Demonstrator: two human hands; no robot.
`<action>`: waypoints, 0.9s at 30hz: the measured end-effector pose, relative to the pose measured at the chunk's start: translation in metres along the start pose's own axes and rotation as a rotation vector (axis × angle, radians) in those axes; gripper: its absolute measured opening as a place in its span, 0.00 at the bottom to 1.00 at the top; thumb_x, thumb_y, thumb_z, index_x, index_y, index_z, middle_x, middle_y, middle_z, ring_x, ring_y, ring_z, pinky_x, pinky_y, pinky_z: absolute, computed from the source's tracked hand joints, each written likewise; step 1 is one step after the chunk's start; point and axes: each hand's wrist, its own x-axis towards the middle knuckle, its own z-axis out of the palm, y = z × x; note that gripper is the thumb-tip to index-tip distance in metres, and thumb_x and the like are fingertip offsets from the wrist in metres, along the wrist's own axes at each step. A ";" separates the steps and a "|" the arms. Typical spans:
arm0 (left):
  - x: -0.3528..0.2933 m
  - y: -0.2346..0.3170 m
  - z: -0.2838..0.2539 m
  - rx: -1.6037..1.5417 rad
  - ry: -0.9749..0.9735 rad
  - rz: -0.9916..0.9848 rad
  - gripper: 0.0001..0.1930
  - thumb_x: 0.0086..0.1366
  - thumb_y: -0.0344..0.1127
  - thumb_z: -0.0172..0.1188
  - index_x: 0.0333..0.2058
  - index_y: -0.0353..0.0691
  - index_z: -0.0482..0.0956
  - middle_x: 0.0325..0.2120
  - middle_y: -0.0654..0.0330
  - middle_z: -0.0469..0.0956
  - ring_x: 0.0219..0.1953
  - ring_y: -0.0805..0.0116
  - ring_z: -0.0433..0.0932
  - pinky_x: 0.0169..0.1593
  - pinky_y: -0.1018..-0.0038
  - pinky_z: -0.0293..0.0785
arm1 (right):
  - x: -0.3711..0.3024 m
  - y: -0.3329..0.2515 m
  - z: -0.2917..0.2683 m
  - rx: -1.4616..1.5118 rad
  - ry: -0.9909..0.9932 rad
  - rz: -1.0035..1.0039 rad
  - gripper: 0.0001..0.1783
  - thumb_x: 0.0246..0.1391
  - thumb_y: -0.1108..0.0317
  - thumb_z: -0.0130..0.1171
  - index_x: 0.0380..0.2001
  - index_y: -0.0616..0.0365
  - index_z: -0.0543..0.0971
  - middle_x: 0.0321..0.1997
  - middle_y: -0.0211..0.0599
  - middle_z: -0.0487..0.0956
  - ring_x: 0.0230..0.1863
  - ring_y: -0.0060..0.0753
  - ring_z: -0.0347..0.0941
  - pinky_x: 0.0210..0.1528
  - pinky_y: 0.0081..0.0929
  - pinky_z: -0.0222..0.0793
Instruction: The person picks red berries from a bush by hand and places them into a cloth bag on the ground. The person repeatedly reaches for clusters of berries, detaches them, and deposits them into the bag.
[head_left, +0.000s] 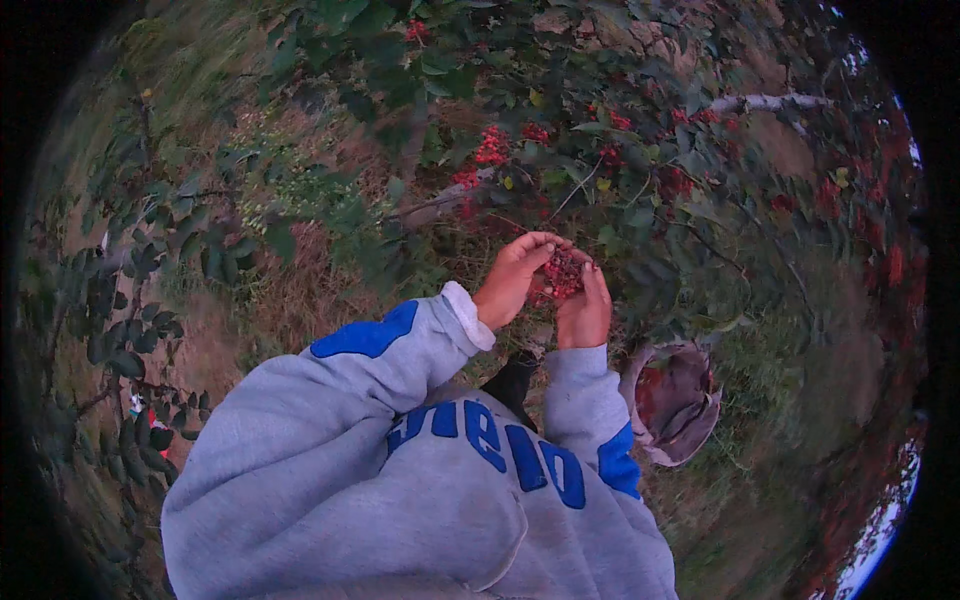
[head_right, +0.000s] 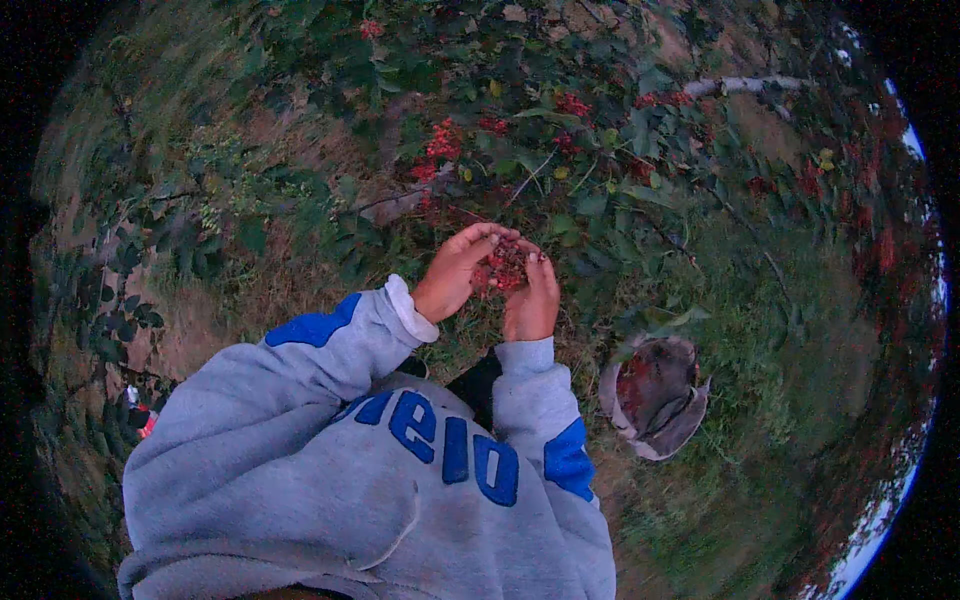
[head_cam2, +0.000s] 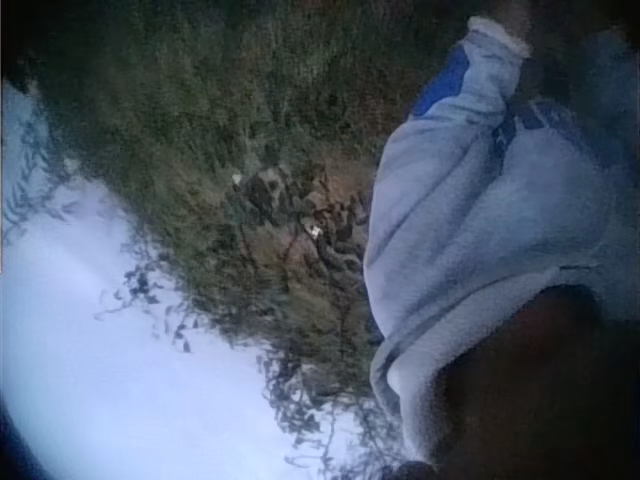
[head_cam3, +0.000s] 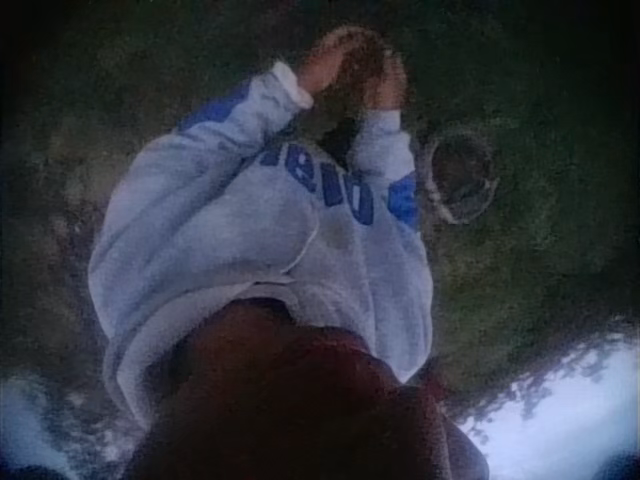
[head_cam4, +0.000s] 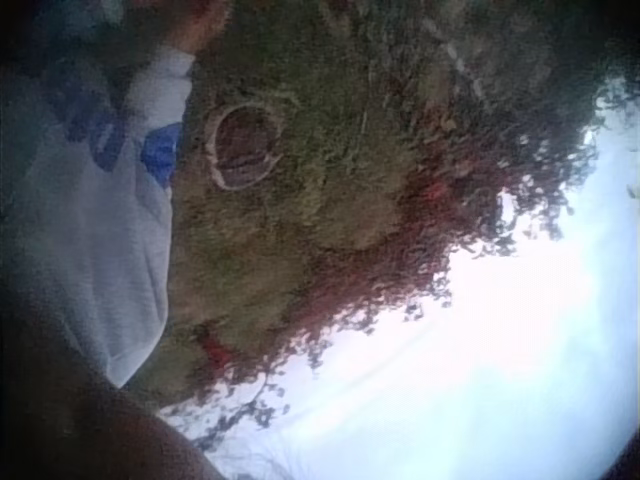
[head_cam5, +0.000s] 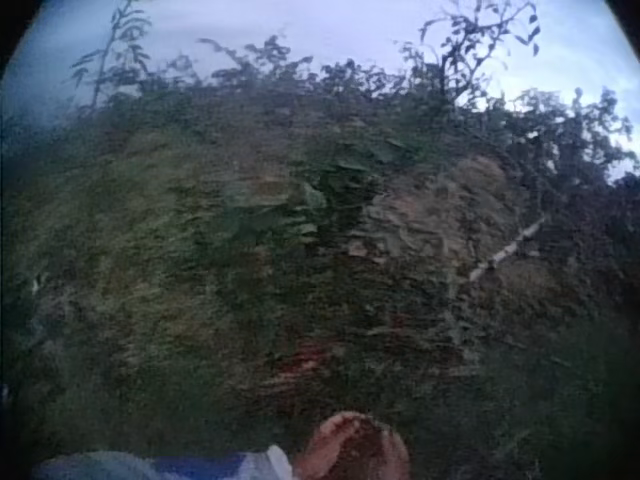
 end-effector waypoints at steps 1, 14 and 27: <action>0.001 -0.002 0.001 -0.078 0.030 0.015 0.10 0.57 0.31 0.45 0.38 0.38 0.64 0.37 0.60 0.69 0.41 0.69 0.68 0.43 0.73 0.65 | 0.001 -0.002 0.000 0.018 -0.001 0.005 0.16 0.52 0.61 0.40 0.42 0.57 0.66 0.44 0.34 0.68 0.43 0.30 0.64 0.39 0.26 0.64; -0.032 0.023 -0.010 0.256 0.109 0.287 0.12 0.53 0.32 0.50 0.38 0.39 0.68 0.35 0.63 0.68 0.38 0.73 0.66 0.43 0.78 0.62 | -0.021 0.018 0.045 0.071 -0.016 0.006 0.18 0.53 0.62 0.37 0.44 0.60 0.63 0.44 0.37 0.66 0.45 0.31 0.63 0.43 0.28 0.62; -0.054 0.013 -0.023 0.433 0.019 0.156 0.08 0.55 0.31 0.50 0.32 0.35 0.70 0.27 0.63 0.71 0.29 0.76 0.70 0.32 0.80 0.67 | -0.062 0.017 0.028 0.020 0.173 0.060 0.06 0.50 0.69 0.45 0.32 0.58 0.67 0.31 0.33 0.72 0.28 0.23 0.70 0.23 0.20 0.69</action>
